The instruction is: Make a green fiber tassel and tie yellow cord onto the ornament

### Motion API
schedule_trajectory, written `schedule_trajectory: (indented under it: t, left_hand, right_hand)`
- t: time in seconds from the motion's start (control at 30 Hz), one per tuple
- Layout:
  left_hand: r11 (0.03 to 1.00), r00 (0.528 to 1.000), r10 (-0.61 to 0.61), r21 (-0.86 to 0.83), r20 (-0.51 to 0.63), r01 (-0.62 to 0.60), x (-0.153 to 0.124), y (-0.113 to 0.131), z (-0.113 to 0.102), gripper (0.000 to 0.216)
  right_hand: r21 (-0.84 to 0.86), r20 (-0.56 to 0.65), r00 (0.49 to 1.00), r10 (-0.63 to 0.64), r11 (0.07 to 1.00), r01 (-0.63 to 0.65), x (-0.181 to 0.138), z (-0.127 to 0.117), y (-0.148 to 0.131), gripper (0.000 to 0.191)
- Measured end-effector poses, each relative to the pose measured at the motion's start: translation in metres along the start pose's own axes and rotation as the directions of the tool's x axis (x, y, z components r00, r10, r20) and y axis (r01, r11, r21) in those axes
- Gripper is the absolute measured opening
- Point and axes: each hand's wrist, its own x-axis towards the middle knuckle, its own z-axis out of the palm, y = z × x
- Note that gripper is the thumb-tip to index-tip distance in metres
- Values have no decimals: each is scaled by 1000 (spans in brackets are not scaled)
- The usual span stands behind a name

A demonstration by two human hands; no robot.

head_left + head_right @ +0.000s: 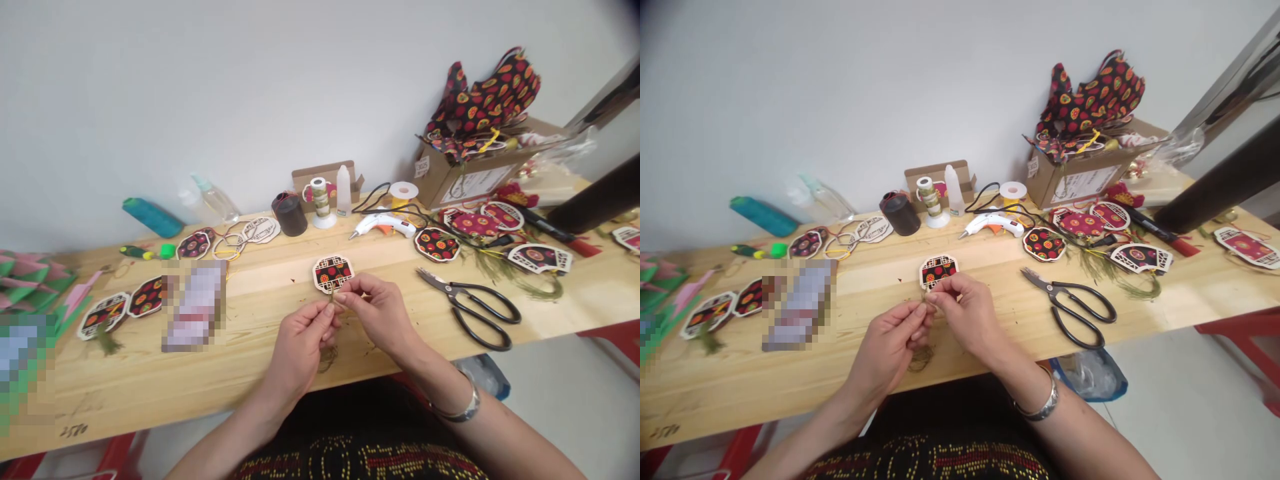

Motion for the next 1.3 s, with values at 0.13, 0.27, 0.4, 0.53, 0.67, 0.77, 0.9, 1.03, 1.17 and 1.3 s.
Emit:
schedule_trajectory:
  t: [0.13, 0.27, 0.4, 0.53, 0.67, 0.77, 0.9, 1.03, 1.17, 1.3]
  left_hand:
    - [1000, 999, -15, -16, -35, 14, 0, 1, 0, 14]
    - [995, 998, -45, -89, -44, 41, 0, 6, 1, 15]
    - [987, 997, -68, -150, -30, 63, 1, 7, 2, 15]
    - [986, 998, -59, -156, -8, 57, 0, 5, 2, 14]
    - [990, 999, -47, -132, 2, 47, -1, 4, 3, 15]
    - [995, 999, -38, -96, 16, 40, -1, 4, 3, 13]
    - [998, 999, -41, -50, 29, 42, -2, 3, 3, 14]
    - [998, 998, -55, -37, 34, 56, -3, 4, 2, 15]
    - [998, 998, -56, -24, 34, 57, -4, 4, 2, 16]
    - [999, 999, -47, -6, 16, 47, -5, 3, 3, 15]
  right_hand:
    - [18, -9, 999, 43, 999, -42, 2, -3, -1, 11]
    - [23, 26, 999, -26, 999, 25, -1, -10, 2, 12]
    - [9, 109, 979, -174, 985, 174, -8, -12, 9, 13]
    - [-59, 158, 955, -252, 963, 264, -12, -11, 14, 13]
    - [-152, 165, 928, -334, 921, 358, -11, -11, 12, 9]
    - [-215, 202, 907, -370, 886, 410, -8, -13, 7, 10]
    - [-228, 175, 924, -339, 900, 373, -4, -15, 4, 11]
    - [-203, 112, 941, -320, 920, 336, 0, -15, 5, 12]
    - [-170, 94, 950, -297, 936, 309, 0, -13, 5, 13]
    - [-131, 90, 959, -269, 951, 279, 1, -10, 5, 14]
